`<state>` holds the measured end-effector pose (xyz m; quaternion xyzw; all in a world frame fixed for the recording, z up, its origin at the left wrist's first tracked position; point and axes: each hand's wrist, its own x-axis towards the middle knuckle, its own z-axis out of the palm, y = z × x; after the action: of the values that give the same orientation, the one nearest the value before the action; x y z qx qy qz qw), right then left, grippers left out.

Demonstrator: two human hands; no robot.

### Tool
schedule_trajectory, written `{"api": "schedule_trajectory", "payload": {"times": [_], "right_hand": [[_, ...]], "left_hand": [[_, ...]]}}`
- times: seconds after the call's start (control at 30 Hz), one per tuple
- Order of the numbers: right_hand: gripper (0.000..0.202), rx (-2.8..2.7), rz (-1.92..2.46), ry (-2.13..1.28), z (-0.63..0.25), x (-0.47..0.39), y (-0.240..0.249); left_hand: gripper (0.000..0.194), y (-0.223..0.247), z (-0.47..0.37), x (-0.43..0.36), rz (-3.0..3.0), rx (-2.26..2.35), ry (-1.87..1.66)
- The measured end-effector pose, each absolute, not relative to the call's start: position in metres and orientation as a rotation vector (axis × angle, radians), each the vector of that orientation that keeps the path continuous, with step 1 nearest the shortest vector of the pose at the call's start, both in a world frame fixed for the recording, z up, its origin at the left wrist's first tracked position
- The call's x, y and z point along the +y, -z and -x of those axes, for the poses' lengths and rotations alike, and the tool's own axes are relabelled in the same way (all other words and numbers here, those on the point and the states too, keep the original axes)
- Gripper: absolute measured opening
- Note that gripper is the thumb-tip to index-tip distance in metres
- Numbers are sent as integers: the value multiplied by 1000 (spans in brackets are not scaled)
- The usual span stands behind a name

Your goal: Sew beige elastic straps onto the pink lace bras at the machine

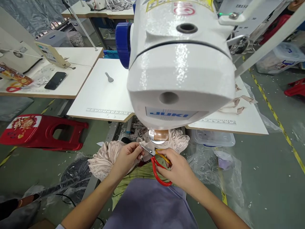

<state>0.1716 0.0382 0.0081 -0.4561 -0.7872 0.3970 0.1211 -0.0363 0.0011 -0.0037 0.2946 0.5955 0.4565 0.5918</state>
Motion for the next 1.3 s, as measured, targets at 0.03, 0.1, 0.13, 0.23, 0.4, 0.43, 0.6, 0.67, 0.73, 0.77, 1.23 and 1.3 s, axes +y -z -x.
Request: {"api": "schedule_trajectory", "payload": {"times": [0.03,0.1,0.13,0.23,0.4,0.43,0.6,0.67,0.73,0.77,1.23,1.3], "right_hand": [[37,-2307,1357,-1192,-172,39,-9],[38,-2317,1411,-1261,-173,41,-12],[38,-2317,1431,-1289,-174,41,-13],[36,-2293,1450,-1334,-180,38,-14],[32,-2214,1548,-1278,-216,41,-21],[32,-2226,1577,-1220,-226,49,-24],[30,-2332,1733,-521,-265,117,-41],[30,-2346,1693,-198,-267,133,-46],[32,-2297,1539,-9,-254,128,-46],[30,-2294,1421,-4,-243,118,-43],[32,-1436,1428,-1495,-194,74,1],[39,-986,1315,-1877,-184,62,-2]], "left_hand": [[31,3,36,1,-690,1394,-1061],[31,4,37,1,-692,1406,-1062],[31,4,37,1,-687,1409,-1065],[33,6,35,0,-641,1398,-1104],[44,6,31,3,-502,1303,-1223],[45,5,30,4,-482,1281,-1233],[44,0,26,8,-439,1217,-1213],[42,-3,26,8,-451,1202,-1172],[37,-9,27,10,-476,1177,-1091],[34,-12,27,10,-513,1160,-1011],[60,41,5,-22,-996,1331,-1051],[88,54,-19,-31,-710,944,-978]]}}
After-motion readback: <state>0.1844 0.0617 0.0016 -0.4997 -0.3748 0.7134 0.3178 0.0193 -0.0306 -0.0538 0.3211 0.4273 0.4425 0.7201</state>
